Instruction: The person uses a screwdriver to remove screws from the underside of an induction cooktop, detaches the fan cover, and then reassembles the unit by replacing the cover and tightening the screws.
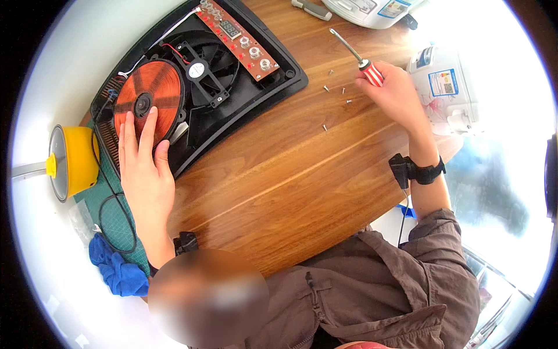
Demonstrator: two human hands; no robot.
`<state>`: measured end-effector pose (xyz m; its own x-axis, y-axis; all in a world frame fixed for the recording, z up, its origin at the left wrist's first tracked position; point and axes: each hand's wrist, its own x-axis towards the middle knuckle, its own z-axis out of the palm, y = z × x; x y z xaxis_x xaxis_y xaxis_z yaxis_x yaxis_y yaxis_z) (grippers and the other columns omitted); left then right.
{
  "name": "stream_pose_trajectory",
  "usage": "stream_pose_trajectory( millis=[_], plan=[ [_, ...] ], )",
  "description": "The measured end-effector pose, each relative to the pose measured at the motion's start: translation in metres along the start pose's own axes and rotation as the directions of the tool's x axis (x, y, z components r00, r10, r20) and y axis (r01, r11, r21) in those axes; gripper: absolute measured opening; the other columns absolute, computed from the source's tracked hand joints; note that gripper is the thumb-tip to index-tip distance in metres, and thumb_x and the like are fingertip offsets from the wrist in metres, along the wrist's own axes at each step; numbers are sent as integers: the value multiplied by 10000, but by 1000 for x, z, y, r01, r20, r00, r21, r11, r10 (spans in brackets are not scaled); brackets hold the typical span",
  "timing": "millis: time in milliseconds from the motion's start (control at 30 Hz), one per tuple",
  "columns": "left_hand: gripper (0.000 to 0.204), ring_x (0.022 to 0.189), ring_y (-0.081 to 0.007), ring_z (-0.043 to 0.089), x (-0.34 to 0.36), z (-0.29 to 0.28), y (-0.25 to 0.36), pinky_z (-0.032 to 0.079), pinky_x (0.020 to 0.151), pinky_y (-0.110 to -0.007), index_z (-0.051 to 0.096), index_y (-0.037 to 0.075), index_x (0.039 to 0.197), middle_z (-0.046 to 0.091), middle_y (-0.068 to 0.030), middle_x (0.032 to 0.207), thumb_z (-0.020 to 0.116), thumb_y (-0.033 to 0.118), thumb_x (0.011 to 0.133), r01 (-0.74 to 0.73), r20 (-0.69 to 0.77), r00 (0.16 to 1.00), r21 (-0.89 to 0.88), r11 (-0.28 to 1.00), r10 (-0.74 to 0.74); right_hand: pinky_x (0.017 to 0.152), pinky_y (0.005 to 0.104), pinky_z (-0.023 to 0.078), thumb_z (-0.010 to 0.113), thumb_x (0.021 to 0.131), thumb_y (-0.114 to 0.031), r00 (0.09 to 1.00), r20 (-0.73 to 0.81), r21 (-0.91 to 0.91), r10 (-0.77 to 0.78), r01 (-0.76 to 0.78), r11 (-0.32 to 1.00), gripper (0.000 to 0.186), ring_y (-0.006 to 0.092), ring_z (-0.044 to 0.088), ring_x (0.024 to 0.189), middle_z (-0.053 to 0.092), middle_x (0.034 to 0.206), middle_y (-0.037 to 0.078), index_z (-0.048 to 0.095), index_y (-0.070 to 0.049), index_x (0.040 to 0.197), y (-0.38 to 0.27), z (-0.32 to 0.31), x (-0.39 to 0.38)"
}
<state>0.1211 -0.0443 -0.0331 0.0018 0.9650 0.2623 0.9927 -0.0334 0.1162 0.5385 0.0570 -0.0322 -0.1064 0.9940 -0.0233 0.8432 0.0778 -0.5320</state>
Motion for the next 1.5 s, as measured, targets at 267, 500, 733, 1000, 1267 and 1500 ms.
stream_pose_trajectory(
  millis=[267, 500, 733, 1000, 1267, 1500],
  plan=[
    [461, 1488, -383, 400, 0, 1, 0, 353, 1203, -443, 532, 223, 1522, 418, -163, 1621, 546, 206, 1061, -4, -4, 1000, -3, 1000, 4, 728, 424, 530, 728, 886, -236, 997, 60, -31, 55, -53, 998, 257, 393, 674, 781, 705, 837, 217, 707, 4, 976, 5, 9, 1],
    [482, 1450, -405, 439, 1, 1, 0, 383, 1183, -470, 540, 269, 1513, 431, -164, 1607, 585, 214, 1036, -15, -21, 1000, -29, 999, 14, 720, 438, 528, 742, 890, -241, 994, 104, -41, 31, -27, 999, 260, 412, 672, 779, 702, 826, 222, 706, 3, 970, 2, 8, -1],
    [479, 1451, -400, 441, 0, 1, 0, 386, 1181, -465, 538, 276, 1515, 436, -155, 1607, 576, 224, 1041, -16, -29, 999, -6, 1000, 15, 717, 424, 531, 746, 891, -241, 995, 100, -47, 16, -11, 999, 251, 407, 672, 788, 708, 843, 214, 720, -6, 973, 0, 8, -6],
    [471, 1458, -387, 439, 0, 3, -1, 390, 1180, -458, 538, 280, 1514, 438, -151, 1607, 569, 236, 1045, -20, -29, 999, 10, 1000, 20, 791, 447, 541, 745, 891, -224, 991, 129, -73, -43, 53, 996, 237, 409, 682, 892, 719, 938, 200, 725, -14, 998, 1, 9, -16],
    [463, 1458, -390, 438, 0, 2, 0, 392, 1179, -460, 541, 277, 1511, 439, -149, 1606, 564, 245, 1050, -7, -18, 1000, 9, 1000, 7, 832, 467, 528, 748, 894, -208, 988, 117, -117, -97, 110, 987, 223, 418, 659, 950, 694, 978, 196, 706, -10, 988, 2, 15, -22],
    [459, 1461, -385, 436, 0, 2, 0, 393, 1179, -459, 540, 280, 1511, 439, -143, 1608, 558, 251, 1054, -11, -19, 1000, 27, 1000, 12, 767, 402, 515, 759, 887, -132, 986, 55, -104, -155, 160, 982, 168, 351, 653, 835, 689, 894, 160, 719, -10, 996, 6, 18, -22]
  ],
)
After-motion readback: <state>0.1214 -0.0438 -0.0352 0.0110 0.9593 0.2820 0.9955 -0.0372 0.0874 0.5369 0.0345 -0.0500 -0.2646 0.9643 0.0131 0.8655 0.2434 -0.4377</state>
